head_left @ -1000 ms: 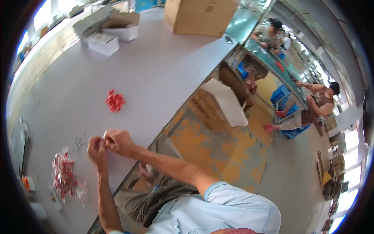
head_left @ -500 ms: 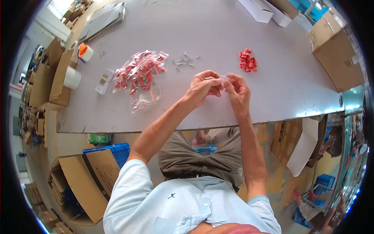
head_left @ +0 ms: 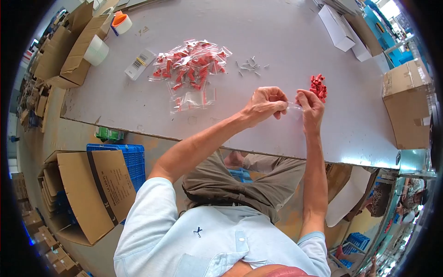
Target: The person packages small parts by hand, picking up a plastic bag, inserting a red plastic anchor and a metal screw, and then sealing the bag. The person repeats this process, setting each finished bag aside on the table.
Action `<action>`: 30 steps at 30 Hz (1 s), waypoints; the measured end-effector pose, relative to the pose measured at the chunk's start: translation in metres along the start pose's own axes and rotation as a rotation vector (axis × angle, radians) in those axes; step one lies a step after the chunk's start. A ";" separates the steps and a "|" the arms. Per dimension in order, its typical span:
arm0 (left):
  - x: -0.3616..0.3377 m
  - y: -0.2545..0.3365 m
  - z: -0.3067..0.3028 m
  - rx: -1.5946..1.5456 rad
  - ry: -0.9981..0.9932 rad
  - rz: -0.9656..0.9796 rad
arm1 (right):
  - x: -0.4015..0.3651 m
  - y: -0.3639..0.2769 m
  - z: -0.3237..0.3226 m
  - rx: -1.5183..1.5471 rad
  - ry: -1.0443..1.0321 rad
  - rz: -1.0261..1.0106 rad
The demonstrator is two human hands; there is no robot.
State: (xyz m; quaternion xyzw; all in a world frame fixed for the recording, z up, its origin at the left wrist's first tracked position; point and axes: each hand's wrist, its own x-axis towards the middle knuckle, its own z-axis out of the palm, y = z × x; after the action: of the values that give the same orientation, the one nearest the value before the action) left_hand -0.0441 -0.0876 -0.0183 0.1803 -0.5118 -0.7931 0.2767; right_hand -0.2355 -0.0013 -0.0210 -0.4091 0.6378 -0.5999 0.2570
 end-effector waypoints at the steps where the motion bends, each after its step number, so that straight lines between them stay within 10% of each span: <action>1: -0.004 0.003 -0.005 -0.003 0.002 0.005 | 0.008 -0.004 0.005 -0.078 -0.069 0.016; 4: -0.018 0.010 -0.025 0.127 -0.014 0.022 | 0.033 -0.016 0.034 -0.468 -0.170 -0.336; 13: -0.010 0.003 -0.038 0.434 0.070 0.192 | 0.102 -0.033 0.107 -0.765 -0.412 -0.553; 30: -0.005 0.005 -0.036 0.450 0.066 0.179 | 0.109 -0.036 0.104 -0.944 -0.718 -0.461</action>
State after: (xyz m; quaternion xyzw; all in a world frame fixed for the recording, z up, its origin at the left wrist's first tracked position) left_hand -0.0180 -0.1116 -0.0288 0.2171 -0.6803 -0.6252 0.3150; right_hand -0.2012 -0.1475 0.0166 -0.7807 0.6033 -0.1194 0.1108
